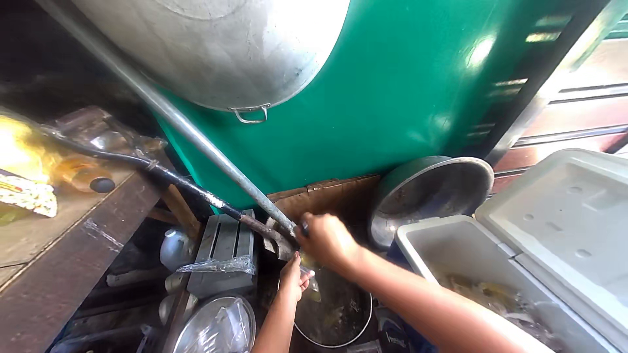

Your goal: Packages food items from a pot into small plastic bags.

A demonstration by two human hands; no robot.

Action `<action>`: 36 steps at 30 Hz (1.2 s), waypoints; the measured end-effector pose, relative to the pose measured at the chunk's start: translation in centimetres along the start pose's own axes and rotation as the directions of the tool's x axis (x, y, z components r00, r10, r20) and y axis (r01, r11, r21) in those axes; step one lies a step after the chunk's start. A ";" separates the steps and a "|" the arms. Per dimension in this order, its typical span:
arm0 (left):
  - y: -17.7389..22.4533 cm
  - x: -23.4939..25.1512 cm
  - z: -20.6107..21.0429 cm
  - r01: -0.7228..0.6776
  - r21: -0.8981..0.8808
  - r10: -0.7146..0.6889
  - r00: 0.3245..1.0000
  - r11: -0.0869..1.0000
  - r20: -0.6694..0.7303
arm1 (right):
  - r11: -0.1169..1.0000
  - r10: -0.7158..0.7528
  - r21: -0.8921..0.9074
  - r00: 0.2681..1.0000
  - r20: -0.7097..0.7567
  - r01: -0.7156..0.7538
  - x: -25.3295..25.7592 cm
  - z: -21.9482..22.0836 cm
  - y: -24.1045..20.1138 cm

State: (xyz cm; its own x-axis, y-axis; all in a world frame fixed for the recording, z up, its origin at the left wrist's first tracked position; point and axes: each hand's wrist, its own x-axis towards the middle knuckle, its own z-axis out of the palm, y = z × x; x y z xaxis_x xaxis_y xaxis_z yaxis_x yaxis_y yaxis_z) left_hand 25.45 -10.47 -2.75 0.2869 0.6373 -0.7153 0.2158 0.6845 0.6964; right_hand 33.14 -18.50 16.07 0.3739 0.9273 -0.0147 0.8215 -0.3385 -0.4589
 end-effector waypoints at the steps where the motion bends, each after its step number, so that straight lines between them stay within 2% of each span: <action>1: -0.4 0.6 0.1 -0.011 -0.038 0.010 1.000 0.999 -0.006 | 0.997 -0.037 -0.063 0.997 0.069 0.041 -0.6 0.5 -1.5; 4: -1.4 2.0 0.0 -0.022 -0.133 0.023 1.000 0.991 0.005 | 0.980 -0.101 -0.151 0.981 0.168 0.127 -1.2 2.0 -2.6; 6: -0.6 0.6 0.0 0.001 -0.081 0.000 1.000 0.997 0.011 | 0.988 -0.044 -0.136 0.981 0.189 0.070 -0.4 3.2 -0.7; 9: -0.2 0.3 0.2 -0.030 0.023 0.029 0.999 0.999 0.022 | 0.995 0.080 -0.078 0.971 0.225 -0.064 1.9 7.6 5.8; 13: 0.2 0.0 0.2 -0.068 0.030 0.066 0.997 0.997 0.044 | 0.992 0.121 -0.011 0.929 0.349 -0.125 1.7 16.1 15.1; 17: 0.4 0.2 0.1 -0.062 0.033 0.061 0.998 0.998 0.029 | 0.975 0.176 0.061 0.912 0.371 -0.213 -1.1 22.3 19.6; 20: 0.3 0.5 -0.1 -0.063 0.022 0.063 0.998 0.998 0.018 | 0.889 0.340 0.224 0.903 0.263 -0.400 -2.5 24.1 21.7; 22: 0.4 0.3 -0.2 -0.060 0.021 0.059 0.998 0.998 0.016 | 0.775 0.504 0.340 0.846 0.174 -0.532 -2.7 23.7 23.0; 24: 0.4 0.2 -0.4 -0.060 0.025 0.060 0.998 0.998 0.009 | 0.631 0.647 0.458 0.751 0.136 -0.626 -2.4 22.4 24.4; 26: 0.3 0.3 -0.6 -0.063 0.032 0.063 0.998 0.997 0.000 | 0.491 0.712 0.576 0.682 0.167 -0.653 -1.9 20.6 25.6; 28: 0.2 0.4 -0.7 -0.062 0.030 0.062 0.998 0.998 0.004 | 0.417 0.700 0.661 0.685 0.204 -0.623 -1.5 18.1 26.2; 32: -0.2 0.5 -0.9 -0.092 0.047 0.092 0.996 0.995 -0.004 | 0.434 0.608 0.722 0.766 0.207 -0.540 -0.2 11.1 23.9; 36: -0.3 -0.1 -1.2 -0.098 0.090 0.099 0.995 0.991 -0.006 | 0.550 0.531 0.694 0.836 0.138 -0.464 0.8 2.9 17.4</action>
State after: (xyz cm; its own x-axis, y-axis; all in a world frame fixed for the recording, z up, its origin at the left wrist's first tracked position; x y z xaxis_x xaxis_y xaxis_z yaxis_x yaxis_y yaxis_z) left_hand 24.26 -10.27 -2.97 0.3008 0.7040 -0.6433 0.2697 0.5842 0.7655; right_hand 46.50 -23.19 5.46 0.6894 0.6176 -0.3787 -0.0203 -0.5061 -0.8623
